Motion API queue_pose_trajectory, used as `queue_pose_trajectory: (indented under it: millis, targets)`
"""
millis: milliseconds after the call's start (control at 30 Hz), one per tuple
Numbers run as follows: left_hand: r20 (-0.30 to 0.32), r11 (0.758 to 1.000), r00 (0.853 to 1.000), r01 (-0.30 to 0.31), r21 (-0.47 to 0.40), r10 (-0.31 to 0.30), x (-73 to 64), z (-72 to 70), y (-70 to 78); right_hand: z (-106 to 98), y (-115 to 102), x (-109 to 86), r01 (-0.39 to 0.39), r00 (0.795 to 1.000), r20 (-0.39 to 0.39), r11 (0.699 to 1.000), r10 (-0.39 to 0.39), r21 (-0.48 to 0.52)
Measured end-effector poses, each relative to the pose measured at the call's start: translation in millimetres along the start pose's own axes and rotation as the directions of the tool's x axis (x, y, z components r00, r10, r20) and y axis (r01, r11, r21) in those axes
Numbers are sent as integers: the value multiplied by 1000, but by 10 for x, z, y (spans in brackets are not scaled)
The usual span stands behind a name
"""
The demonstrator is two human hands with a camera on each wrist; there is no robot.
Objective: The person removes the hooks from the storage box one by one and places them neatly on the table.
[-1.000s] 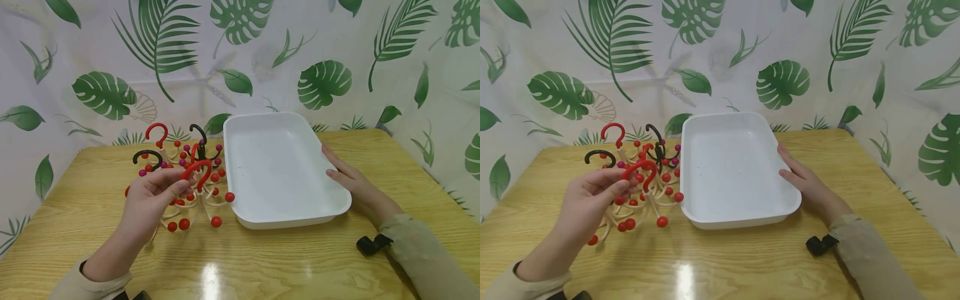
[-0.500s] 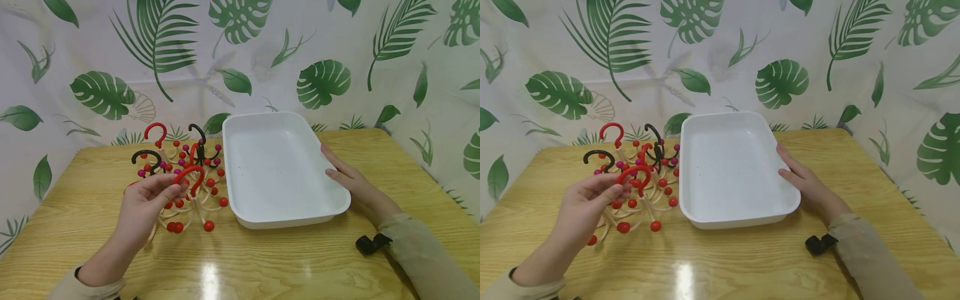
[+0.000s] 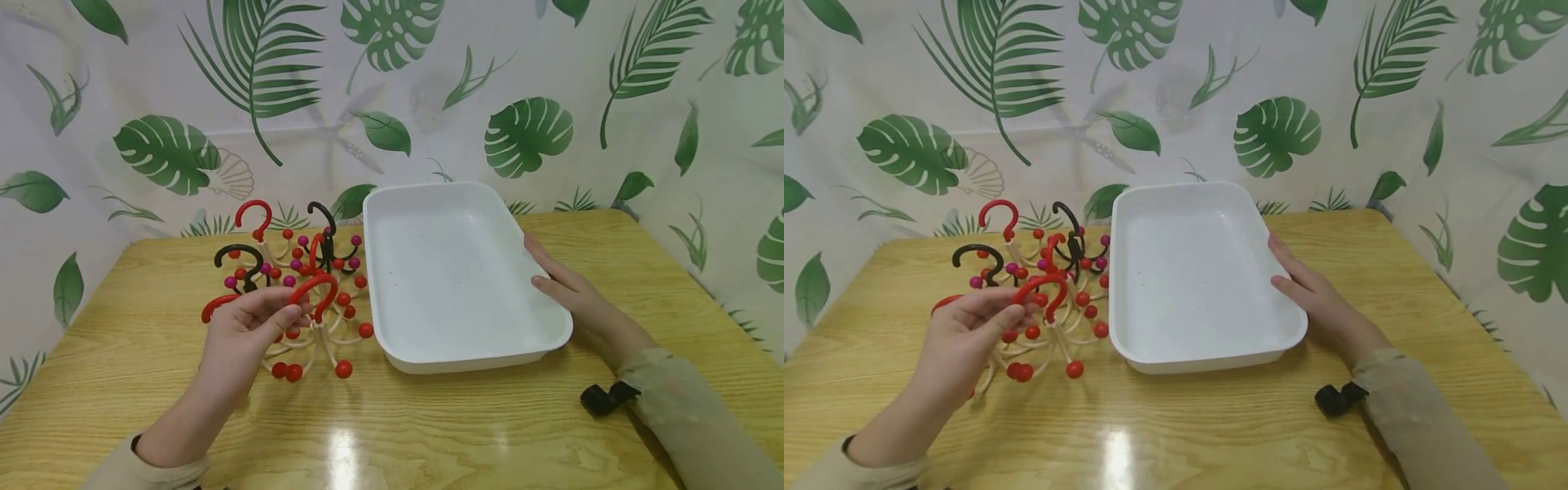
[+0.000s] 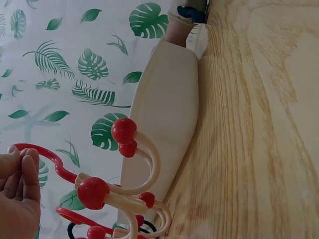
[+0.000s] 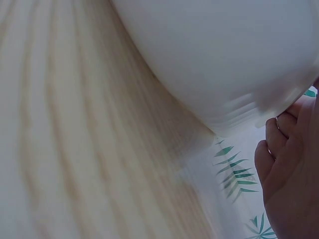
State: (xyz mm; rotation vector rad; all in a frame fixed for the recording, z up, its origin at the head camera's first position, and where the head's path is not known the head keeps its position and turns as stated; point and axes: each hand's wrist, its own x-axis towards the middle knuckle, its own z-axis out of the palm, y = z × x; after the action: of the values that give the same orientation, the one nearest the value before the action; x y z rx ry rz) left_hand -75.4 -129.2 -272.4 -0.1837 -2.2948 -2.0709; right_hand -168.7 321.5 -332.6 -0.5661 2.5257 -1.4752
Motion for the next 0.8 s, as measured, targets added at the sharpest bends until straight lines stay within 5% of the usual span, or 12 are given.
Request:
queue_pose_trajectory:
  millis: [800]
  targets:
    - [58,995,998,21,-99,-15,17,10,-113,12,-26,-5,-4,1000,0,1000,4,-2]
